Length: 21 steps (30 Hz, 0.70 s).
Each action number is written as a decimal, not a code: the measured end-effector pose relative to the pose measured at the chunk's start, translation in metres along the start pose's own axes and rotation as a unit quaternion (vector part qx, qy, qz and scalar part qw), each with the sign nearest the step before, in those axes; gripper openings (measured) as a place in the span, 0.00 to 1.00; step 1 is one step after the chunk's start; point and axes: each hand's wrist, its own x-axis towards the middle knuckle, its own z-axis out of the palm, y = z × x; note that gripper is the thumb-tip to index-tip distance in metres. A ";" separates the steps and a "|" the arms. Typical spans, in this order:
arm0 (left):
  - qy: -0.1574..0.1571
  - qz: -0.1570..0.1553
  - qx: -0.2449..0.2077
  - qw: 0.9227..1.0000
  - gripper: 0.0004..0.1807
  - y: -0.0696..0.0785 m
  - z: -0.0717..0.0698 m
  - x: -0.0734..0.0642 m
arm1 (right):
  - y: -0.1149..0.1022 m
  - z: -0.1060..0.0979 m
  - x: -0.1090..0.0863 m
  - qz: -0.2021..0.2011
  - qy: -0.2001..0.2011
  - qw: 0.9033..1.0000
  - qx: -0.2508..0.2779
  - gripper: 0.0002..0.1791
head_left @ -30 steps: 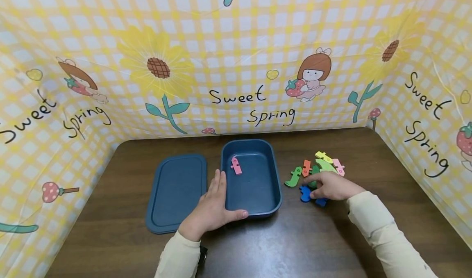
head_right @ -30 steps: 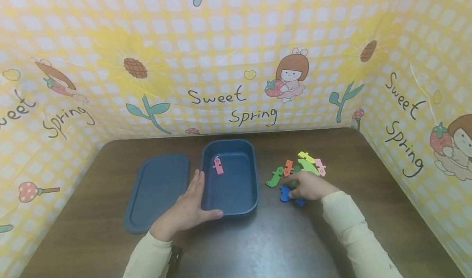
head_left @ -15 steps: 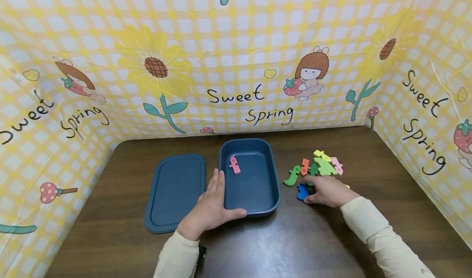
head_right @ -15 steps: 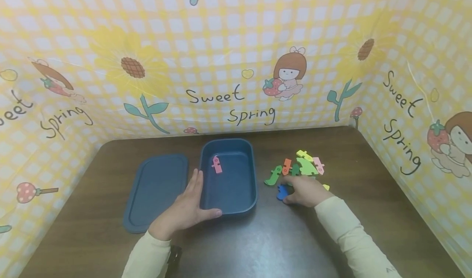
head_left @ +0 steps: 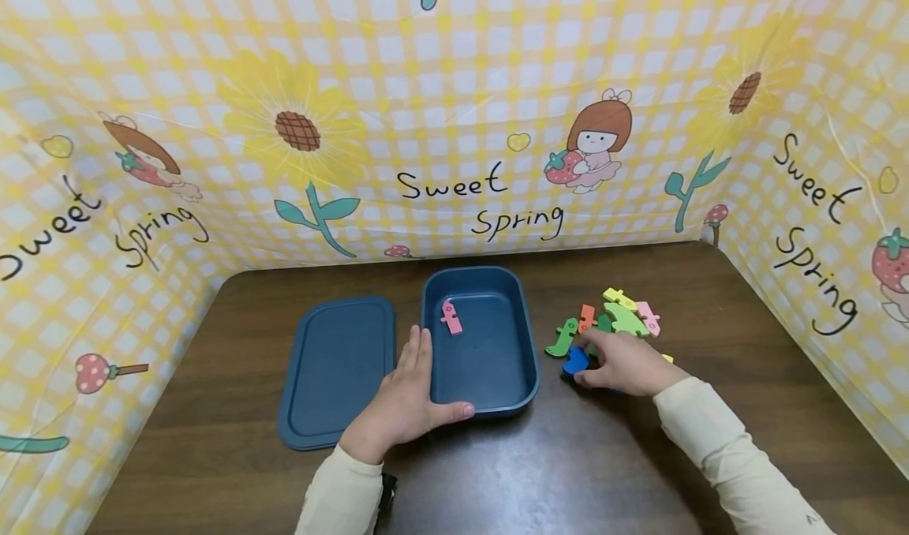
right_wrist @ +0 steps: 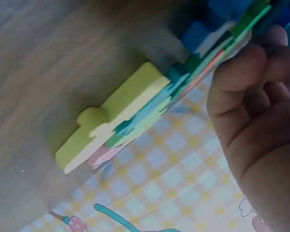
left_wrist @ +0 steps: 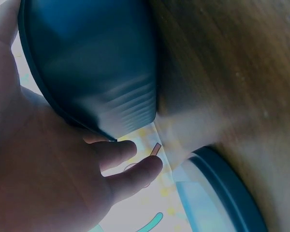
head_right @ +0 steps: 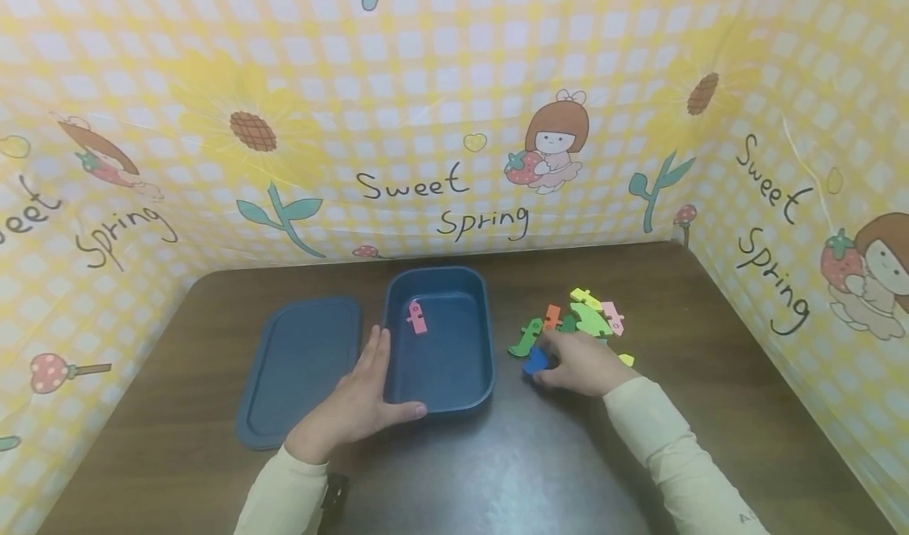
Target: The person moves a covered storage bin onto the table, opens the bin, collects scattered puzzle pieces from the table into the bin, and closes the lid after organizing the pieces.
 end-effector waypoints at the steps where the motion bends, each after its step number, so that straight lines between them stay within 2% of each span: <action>1: 0.000 0.000 0.000 1.000 0.72 0.000 0.000 0.000 | -0.001 -0.001 0.000 0.001 0.006 1.000 0.002 0.25; 11: 0.007 0.004 0.001 1.000 0.71 0.001 -0.001 0.000 | -0.015 -0.010 0.009 -0.028 0.043 0.998 0.026 0.26; 21: 0.008 0.004 0.000 1.000 0.71 0.000 0.000 0.001 | -0.031 -0.013 0.018 -0.027 0.058 0.998 0.023 0.27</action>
